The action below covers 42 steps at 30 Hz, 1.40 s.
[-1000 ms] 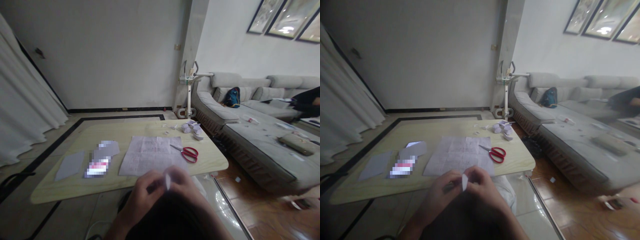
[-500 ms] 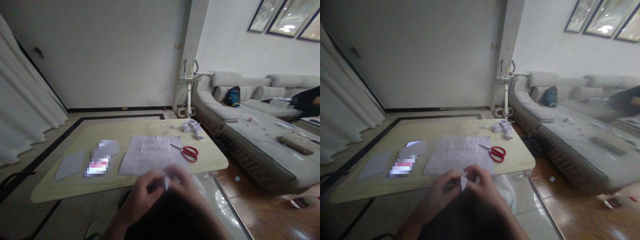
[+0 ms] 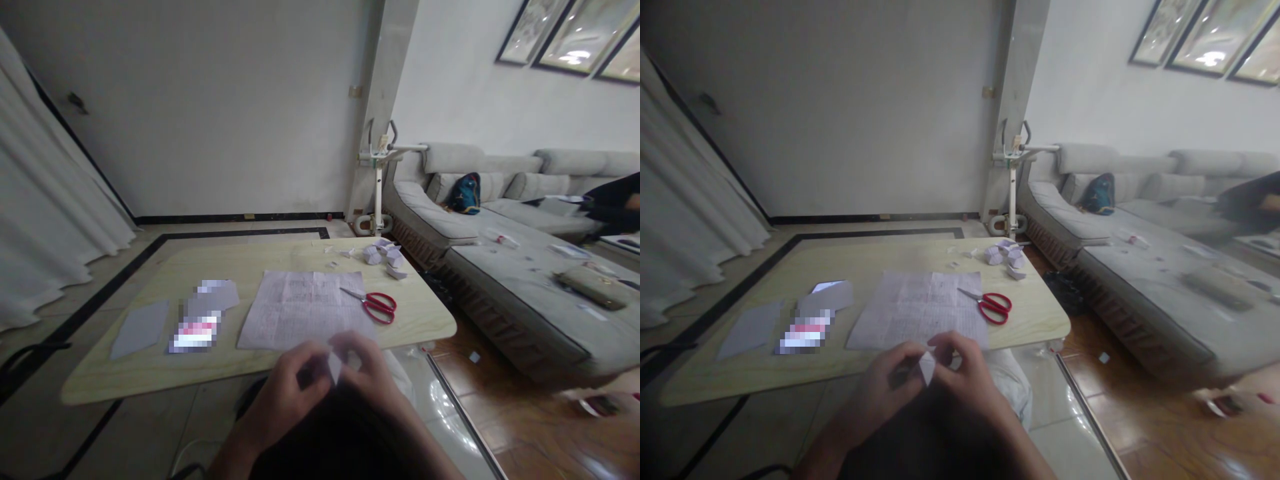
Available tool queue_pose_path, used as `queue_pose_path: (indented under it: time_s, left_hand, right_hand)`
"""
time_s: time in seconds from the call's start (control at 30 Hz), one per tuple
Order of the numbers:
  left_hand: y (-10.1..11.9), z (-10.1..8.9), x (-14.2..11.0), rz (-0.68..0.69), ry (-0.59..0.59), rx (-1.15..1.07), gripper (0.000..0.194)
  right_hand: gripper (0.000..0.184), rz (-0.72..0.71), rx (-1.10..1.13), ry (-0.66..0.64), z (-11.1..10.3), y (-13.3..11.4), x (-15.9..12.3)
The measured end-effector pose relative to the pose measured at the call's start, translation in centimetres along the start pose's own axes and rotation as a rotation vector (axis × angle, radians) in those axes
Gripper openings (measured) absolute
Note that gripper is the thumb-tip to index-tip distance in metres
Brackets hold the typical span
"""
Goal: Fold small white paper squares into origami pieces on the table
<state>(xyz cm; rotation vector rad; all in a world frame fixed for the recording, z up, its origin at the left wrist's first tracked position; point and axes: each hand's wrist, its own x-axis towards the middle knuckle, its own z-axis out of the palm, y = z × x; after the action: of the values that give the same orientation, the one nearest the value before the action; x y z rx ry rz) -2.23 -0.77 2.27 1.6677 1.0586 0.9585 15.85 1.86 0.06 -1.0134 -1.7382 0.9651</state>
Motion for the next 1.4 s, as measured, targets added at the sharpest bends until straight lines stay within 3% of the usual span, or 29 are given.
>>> queue_pose_path:
  time_s: [0.27,0.43,0.63,0.83,0.97,1.17,1.4]
  left_hand:
    - [0.1,0.0,-0.2,0.003,0.004,0.011,0.016]
    - [0.8,0.0,-0.1,0.044,0.023,0.036,0.019]
    - [1.0,-0.8,-0.3,0.170,0.065,0.113,0.018]
    - [1.7,-0.9,-0.7,0.285,0.049,0.199,0.017]
    - [1.8,-1.4,-0.5,0.284,0.074,0.204,0.014]
    - [1.8,-1.9,-0.5,0.291,-0.049,0.216,0.014]
    - [2.7,-2.2,-0.7,0.255,-0.108,0.263,0.011]
  right_hand:
    - [0.011,0.012,0.089,-0.039,0.1,-0.6,0.0]
    - [0.020,0.133,0.304,0.009,0.0,-0.8,0.5]
    - [0.029,0.342,0.605,-0.168,-0.4,-1.4,0.7]
    - [0.030,0.422,0.814,-0.223,0.3,-0.9,0.4]
    - [0.031,0.449,0.861,-0.301,0.4,-0.9,0.2]
    - [0.029,0.458,0.818,-0.330,0.4,-0.6,0.2]
    - [0.031,0.458,0.846,-0.379,0.0,-0.9,0.3]
